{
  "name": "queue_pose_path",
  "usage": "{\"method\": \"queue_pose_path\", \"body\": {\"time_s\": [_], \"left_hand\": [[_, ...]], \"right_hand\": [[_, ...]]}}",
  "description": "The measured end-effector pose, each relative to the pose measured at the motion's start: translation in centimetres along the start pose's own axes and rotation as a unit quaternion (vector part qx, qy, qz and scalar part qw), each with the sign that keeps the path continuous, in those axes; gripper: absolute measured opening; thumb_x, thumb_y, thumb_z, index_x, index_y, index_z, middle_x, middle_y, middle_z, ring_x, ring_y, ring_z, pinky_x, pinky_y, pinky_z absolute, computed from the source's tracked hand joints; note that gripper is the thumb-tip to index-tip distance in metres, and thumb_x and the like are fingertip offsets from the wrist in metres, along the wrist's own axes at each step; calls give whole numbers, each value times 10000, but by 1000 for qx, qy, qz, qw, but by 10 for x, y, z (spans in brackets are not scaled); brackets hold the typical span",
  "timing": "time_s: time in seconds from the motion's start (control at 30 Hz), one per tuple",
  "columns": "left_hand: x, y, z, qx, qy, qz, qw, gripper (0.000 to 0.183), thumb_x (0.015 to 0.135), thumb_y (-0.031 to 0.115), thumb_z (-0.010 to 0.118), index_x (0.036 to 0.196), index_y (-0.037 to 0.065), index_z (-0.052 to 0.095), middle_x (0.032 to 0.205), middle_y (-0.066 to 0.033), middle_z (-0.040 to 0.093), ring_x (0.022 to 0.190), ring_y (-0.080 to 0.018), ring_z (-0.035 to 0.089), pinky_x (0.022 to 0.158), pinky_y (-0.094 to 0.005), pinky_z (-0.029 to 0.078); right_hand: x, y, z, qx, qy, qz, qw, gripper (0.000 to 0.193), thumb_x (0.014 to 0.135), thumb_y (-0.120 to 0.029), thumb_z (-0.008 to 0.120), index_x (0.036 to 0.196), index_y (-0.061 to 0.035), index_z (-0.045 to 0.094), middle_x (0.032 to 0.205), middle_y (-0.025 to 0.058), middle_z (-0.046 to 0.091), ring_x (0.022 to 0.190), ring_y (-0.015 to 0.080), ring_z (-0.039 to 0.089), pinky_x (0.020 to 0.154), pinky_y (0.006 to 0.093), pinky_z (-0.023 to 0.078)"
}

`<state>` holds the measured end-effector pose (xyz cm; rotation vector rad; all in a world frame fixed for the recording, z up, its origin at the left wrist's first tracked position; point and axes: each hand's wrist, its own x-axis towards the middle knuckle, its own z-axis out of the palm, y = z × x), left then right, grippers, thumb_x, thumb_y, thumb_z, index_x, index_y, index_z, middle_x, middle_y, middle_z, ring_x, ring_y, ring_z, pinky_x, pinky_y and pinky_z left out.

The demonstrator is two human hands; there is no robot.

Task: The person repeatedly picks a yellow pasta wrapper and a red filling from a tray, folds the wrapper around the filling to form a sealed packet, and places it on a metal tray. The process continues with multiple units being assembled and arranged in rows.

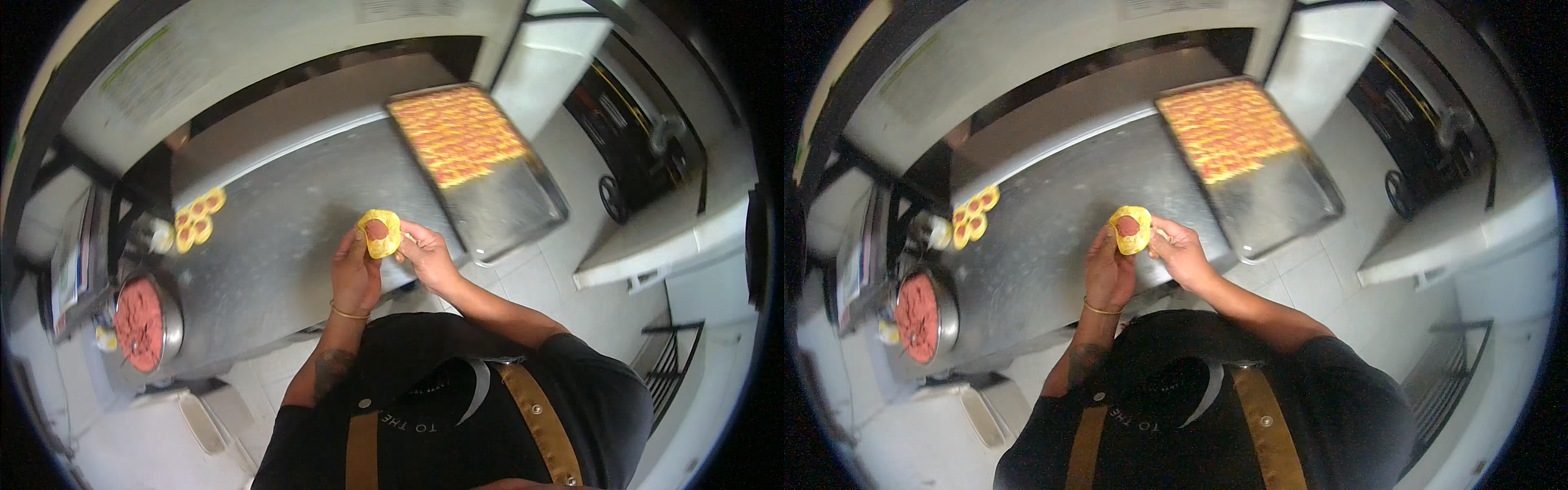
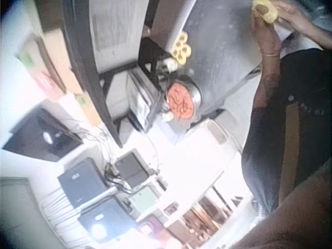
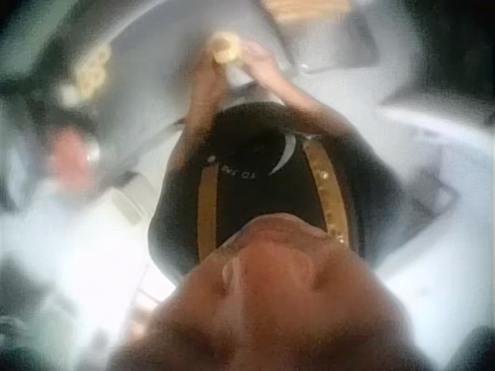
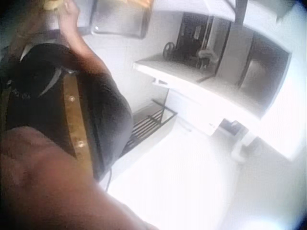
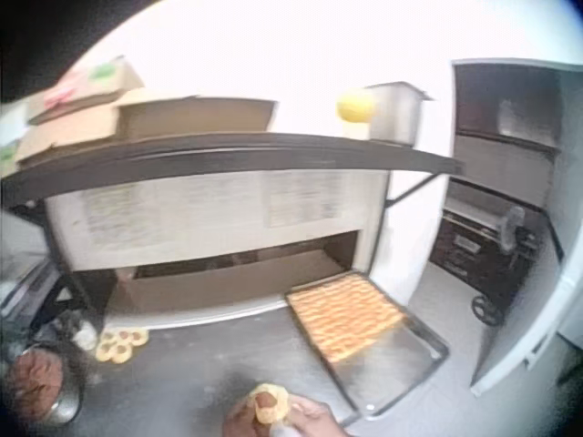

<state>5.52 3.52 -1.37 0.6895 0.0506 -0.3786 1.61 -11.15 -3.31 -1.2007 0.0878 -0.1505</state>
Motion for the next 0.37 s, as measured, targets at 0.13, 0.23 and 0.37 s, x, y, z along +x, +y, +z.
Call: {"method": "queue_pose_path", "body": {"time_s": [0.13, 0.23, 0.37], "left_hand": [[-16, -110, 96, 51, -56, 19, 997, 207, 1073, 96, 572, 1235, 3, 661, 1239, -113, 706, 1130, -207, 686, 993, -356, 568], [-34, -203, 164, 81, -128, 5, 988, 169, 1056, 67, 596, 1196, 10, 673, 1217, -110, 715, 1109, -200, 689, 972, -359, 576], [-61, -308, 257, 98, -214, -25, 972, 160, 1043, 59, 617, 1189, 20, 670, 1246, -121, 701, 1113, -214, 683, 994, -366, 563]], "right_hand": [[-55, -74, -105, -80, 84, -47, 992, 363, 1044, -138, 651, 1382, -5, 652, 946, -38, 672, 749, 26, 517, 661, 204, 449], [-111, -121, -197, -81, 173, -108, 976, 282, 1030, -131, 667, 1274, 4, 703, 920, -32, 676, 768, 39, 553, 675, 217, 472], [-179, -173, -315, 16, 250, -146, 957, 394, 1022, -95, 647, 1402, -8, 586, 1077, 55, 718, 882, 119, 643, 770, 281, 527]]}}
